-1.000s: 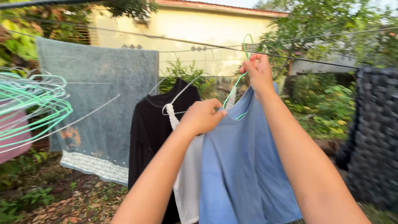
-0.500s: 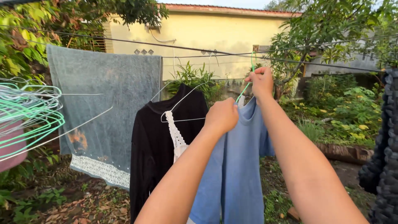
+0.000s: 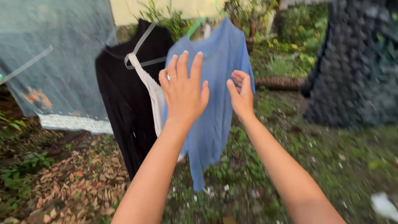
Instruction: Hanging various items of laundry from a basket onto a drying rack and hangers in an outdoor yard.
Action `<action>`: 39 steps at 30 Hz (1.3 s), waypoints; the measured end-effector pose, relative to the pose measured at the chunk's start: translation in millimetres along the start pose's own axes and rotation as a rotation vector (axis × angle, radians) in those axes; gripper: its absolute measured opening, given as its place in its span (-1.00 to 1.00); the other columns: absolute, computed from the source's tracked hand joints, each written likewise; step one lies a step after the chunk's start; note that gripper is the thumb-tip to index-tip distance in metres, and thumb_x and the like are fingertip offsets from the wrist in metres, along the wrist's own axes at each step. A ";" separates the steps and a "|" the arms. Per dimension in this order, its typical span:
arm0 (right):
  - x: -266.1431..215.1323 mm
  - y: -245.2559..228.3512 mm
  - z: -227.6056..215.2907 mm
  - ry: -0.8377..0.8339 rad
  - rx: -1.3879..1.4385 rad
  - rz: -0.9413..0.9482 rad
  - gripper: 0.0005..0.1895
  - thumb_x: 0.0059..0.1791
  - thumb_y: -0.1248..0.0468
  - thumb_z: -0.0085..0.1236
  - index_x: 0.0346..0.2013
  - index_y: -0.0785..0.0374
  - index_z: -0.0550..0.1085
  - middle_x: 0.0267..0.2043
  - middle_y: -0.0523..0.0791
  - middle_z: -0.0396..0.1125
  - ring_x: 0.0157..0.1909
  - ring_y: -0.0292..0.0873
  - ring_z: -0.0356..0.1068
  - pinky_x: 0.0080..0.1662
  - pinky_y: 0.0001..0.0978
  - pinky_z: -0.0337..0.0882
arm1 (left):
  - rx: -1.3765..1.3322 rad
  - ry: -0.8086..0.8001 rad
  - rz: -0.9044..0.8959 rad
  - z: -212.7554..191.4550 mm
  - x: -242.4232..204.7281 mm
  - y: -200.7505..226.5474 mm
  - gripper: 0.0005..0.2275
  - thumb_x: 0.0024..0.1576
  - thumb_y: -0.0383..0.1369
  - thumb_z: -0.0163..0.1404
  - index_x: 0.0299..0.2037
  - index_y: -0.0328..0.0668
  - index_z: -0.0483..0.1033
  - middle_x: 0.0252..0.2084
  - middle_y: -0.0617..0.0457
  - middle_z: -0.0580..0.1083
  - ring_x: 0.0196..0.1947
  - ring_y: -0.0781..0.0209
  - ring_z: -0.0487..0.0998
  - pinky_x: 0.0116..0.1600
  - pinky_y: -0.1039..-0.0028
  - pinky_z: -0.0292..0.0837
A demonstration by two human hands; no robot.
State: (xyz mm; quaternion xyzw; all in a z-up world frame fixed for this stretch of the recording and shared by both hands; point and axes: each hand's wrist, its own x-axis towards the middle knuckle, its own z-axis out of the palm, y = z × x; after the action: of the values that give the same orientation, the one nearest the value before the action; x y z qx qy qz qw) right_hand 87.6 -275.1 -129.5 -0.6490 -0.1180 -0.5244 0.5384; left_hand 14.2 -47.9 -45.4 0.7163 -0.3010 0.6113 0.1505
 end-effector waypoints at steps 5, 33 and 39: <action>-173.2 13.6 -102.4 0.010 -0.003 0.335 -0.53 0.06 0.27 0.14 0.23 0.18 0.26 0.23 -0.06 0.30 0.23 -0.18 0.30 0.23 -0.29 0.33 | -0.109 -0.125 -0.012 -33.5 -95.0 48.1 -0.37 0.07 -0.24 0.19 0.38 -0.04 0.28 0.35 -0.14 0.26 0.36 -0.17 0.21 0.33 -0.04 0.06; -803.9 -315.4 -681.2 0.811 -0.501 0.973 -0.69 0.07 0.32 0.13 0.11 0.22 0.41 -0.09 -0.18 0.42 -0.06 -0.33 0.37 0.01 -0.44 0.35 | -1.019 -1.199 0.459 -230.0 -452.6 633.2 -0.30 0.06 -0.18 0.19 0.41 0.07 0.12 0.34 -0.16 0.20 0.22 -0.24 0.31 0.15 -0.10 0.23; -876.7 -313.8 -830.5 0.756 -0.743 1.220 -0.80 0.04 0.33 0.12 -0.04 0.23 0.53 -0.24 -0.16 0.47 -0.22 -0.30 0.44 -0.14 -0.42 0.44 | -1.041 -1.376 0.443 -242.7 -503.0 791.9 -0.34 0.05 -0.19 0.19 0.38 0.04 0.19 0.32 -0.14 0.23 0.21 -0.23 0.34 0.17 -0.08 0.25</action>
State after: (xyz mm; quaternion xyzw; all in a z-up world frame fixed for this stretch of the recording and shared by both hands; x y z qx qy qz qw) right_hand -967.5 -474.4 -764.9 -0.5143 0.6291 -0.3272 0.4824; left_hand -699.4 -394.5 -601.9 0.6909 -0.6961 -0.1533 0.1212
